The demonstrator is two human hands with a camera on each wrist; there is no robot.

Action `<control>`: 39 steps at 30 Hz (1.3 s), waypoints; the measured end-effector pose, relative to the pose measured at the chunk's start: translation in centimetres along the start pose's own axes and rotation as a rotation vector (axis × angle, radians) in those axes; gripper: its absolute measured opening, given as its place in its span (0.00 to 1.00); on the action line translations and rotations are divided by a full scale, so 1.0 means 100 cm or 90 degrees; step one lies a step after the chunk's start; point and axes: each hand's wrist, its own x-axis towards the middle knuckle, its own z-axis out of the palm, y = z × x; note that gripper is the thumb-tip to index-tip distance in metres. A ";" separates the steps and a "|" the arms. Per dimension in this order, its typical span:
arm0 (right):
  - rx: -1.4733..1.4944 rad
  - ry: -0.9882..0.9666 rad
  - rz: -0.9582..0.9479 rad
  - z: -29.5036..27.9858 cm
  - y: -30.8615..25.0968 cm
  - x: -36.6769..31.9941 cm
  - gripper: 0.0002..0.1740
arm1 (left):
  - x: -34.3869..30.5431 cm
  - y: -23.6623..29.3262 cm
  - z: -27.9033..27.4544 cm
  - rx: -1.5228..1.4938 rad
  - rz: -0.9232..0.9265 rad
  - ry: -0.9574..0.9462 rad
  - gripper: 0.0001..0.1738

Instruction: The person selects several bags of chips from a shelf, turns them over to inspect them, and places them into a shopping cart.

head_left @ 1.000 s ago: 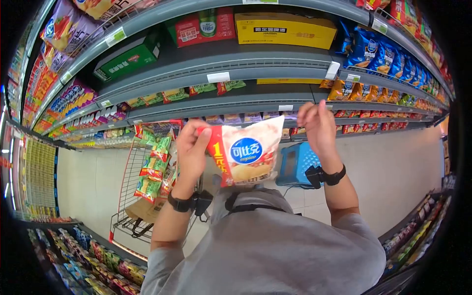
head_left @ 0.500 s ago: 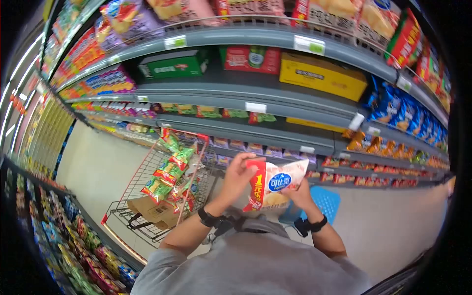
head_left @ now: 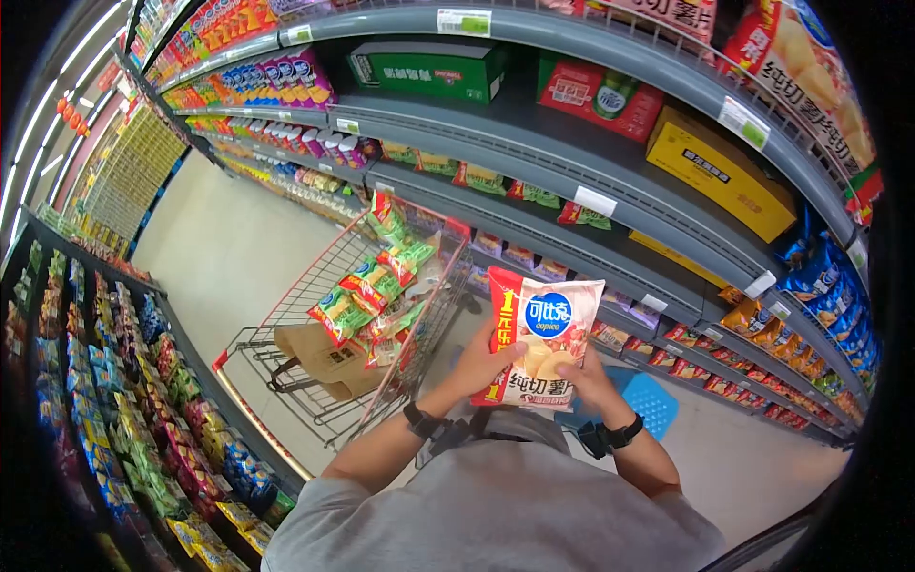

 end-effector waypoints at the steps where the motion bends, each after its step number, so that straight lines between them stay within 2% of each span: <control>1: -0.003 0.003 0.018 0.008 -0.001 0.006 0.37 | 0.001 -0.004 -0.009 -0.009 -0.009 0.005 0.33; 4: 0.008 0.011 0.059 0.031 -0.008 0.035 0.31 | 0.008 0.010 -0.030 -0.015 -0.055 0.049 0.33; 6: -0.017 0.026 0.056 0.042 -0.006 0.058 0.30 | 0.015 0.003 -0.047 0.007 0.004 0.125 0.32; 8: -0.100 0.078 0.019 0.052 -0.004 0.085 0.31 | 0.029 -0.014 -0.068 0.051 0.158 0.235 0.29; 9: -0.138 0.111 -0.011 0.059 -0.003 0.100 0.31 | 0.029 -0.010 -0.083 0.157 0.149 0.257 0.27; 12: -0.224 0.149 -0.076 0.083 -0.002 0.143 0.33 | 0.035 0.013 -0.118 0.113 0.071 0.056 0.26; 13: -0.253 0.142 -0.088 0.096 -0.004 0.155 0.35 | 0.039 0.025 -0.124 0.102 0.102 0.035 0.31; 14: -0.282 0.135 -0.102 0.111 -0.006 0.165 0.36 | 0.044 0.030 -0.130 0.099 0.128 0.064 0.34; 15: -0.236 0.078 -0.098 0.131 -0.010 0.172 0.42 | 0.049 0.034 -0.136 0.097 0.155 0.091 0.36; 17: -0.397 0.024 -0.174 0.153 -0.010 0.189 0.45 | 0.058 0.046 -0.156 0.077 0.184 0.140 0.44; 18: -0.477 -0.003 -0.211 0.164 -0.014 0.197 0.47 | 0.063 0.051 -0.170 0.042 0.187 0.167 0.45; 19: -0.467 -0.091 -0.180 0.173 -0.024 0.200 0.46 | 0.069 0.055 -0.184 0.006 0.188 0.195 0.46; 20: -0.519 -0.126 -0.202 0.178 -0.029 0.209 0.46 | 0.075 0.057 -0.197 -0.030 0.187 0.223 0.48; 21: -0.570 -0.160 -0.222 0.181 -0.033 0.217 0.47 | 0.086 0.055 -0.210 -0.056 0.222 0.268 0.41; 22: -0.619 -0.195 -0.240 0.182 -0.036 0.226 0.47 | 0.089 0.055 -0.223 -0.069 0.172 0.262 0.38; 23: -0.608 -0.107 -0.250 0.181 -0.037 0.237 0.43 | 0.090 0.057 -0.237 -0.082 0.119 0.255 0.35; 24: -0.509 -0.070 -0.187 0.183 -0.039 0.246 0.42 | 0.091 0.061 -0.247 -0.095 0.063 0.246 0.31; 25: -0.411 -0.030 -0.126 0.183 -0.042 0.255 0.40 | 0.092 0.066 -0.251 -0.101 0.068 0.241 0.25; 26: -0.312 0.010 -0.068 0.182 -0.043 0.263 0.39 | 0.095 0.066 -0.255 -0.164 0.049 0.222 0.25; 29: -0.021 -0.149 0.123 0.180 -0.041 0.276 0.33 | 0.102 0.080 -0.258 -0.302 0.002 0.170 0.26; 32: -0.008 -0.094 0.223 0.186 -0.035 0.284 0.31 | 0.113 0.082 -0.263 -0.301 -0.020 0.153 0.26; 36: 0.044 -0.035 0.278 0.185 -0.031 0.295 0.30 | 0.123 0.085 -0.266 -0.310 -0.057 0.159 0.27; 39: 0.092 -0.047 0.283 0.186 -0.036 0.301 0.29 | 0.131 0.088 -0.270 -0.331 -0.084 0.140 0.28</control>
